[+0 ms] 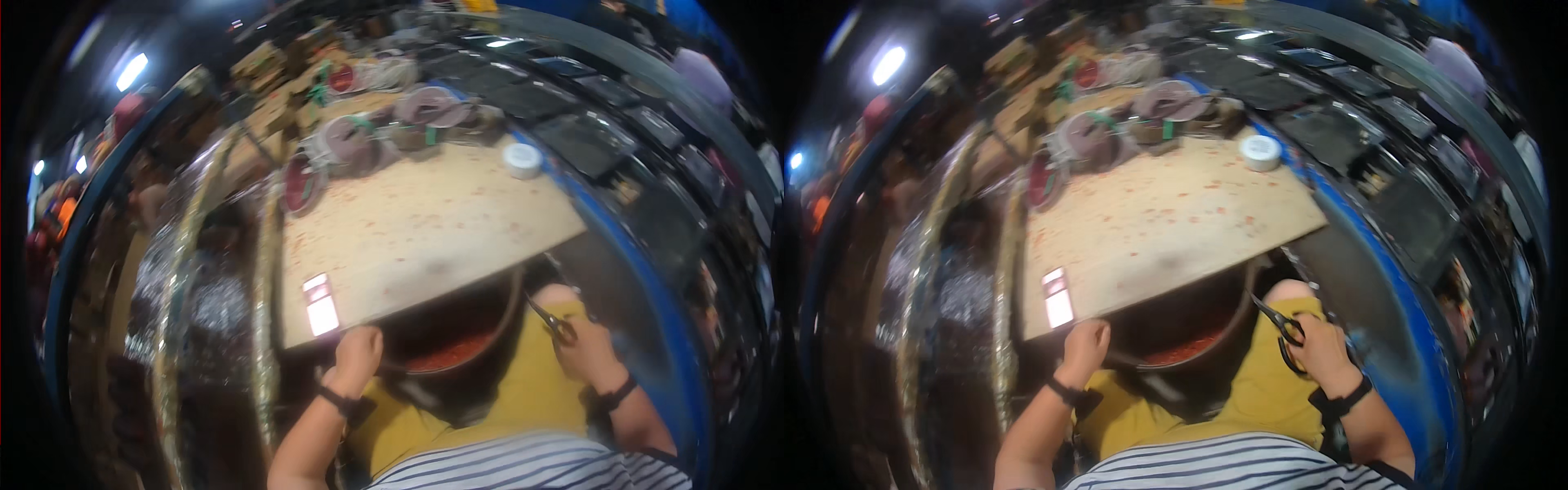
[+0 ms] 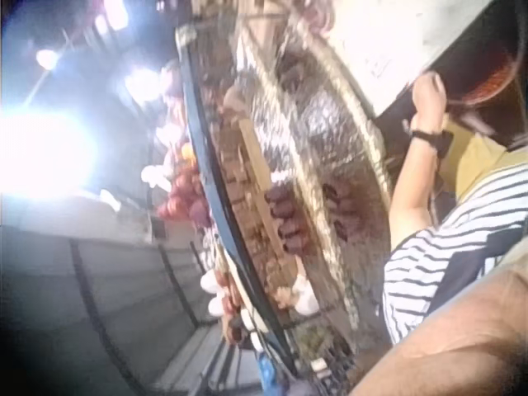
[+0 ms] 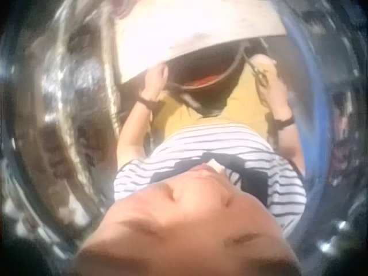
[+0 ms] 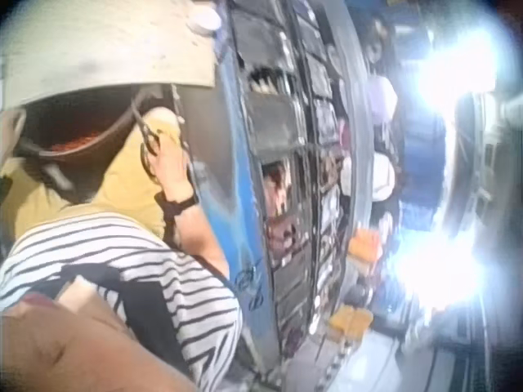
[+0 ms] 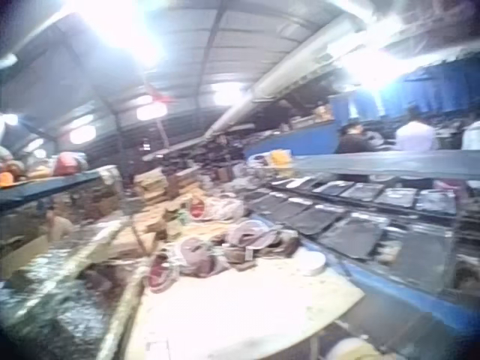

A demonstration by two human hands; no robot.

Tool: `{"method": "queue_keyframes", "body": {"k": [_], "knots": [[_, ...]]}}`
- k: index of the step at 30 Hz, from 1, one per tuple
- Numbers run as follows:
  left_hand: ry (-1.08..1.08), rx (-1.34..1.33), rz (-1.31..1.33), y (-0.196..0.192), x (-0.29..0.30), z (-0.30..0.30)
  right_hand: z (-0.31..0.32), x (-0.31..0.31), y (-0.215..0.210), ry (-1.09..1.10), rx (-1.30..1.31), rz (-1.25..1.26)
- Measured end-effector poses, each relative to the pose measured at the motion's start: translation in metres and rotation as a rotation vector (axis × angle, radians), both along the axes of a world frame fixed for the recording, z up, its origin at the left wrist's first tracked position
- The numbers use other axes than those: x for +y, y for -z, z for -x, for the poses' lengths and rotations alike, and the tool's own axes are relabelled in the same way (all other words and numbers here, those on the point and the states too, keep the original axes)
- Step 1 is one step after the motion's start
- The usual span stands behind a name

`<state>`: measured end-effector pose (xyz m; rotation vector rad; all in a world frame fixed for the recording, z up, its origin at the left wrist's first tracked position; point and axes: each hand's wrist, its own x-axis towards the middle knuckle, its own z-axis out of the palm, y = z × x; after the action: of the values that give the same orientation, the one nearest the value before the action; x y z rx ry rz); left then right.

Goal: The recorder is using scissors to trim excess material or threads from a series of shoes at a manufacturing station.

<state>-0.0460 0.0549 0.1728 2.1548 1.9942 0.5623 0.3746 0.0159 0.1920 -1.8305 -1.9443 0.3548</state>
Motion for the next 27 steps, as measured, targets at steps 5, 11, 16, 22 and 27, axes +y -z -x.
{"method": "queue_keyframes", "body": {"k": [5,11,16,22,27], "knots": [[0.137,-0.172,0.012,0.014,-0.033,-0.044,-0.091,-0.006,0.008,0.134,0.015,-0.146],[0.119,-0.425,0.111,0.018,-0.050,-0.059,-0.245,-0.066,-0.003,0.706,-0.431,-0.189],[0.155,-0.393,0.130,0.034,-0.054,-0.061,-0.362,-0.135,-0.010,1.221,-0.354,0.080],[0.103,-0.415,0.202,0.037,-0.060,-0.060,-0.434,-0.211,0.022,1.390,-0.305,0.339],[0.072,-0.425,0.252,0.041,-0.070,-0.052,-0.408,-0.192,0.016,1.202,-0.474,0.244]]}}
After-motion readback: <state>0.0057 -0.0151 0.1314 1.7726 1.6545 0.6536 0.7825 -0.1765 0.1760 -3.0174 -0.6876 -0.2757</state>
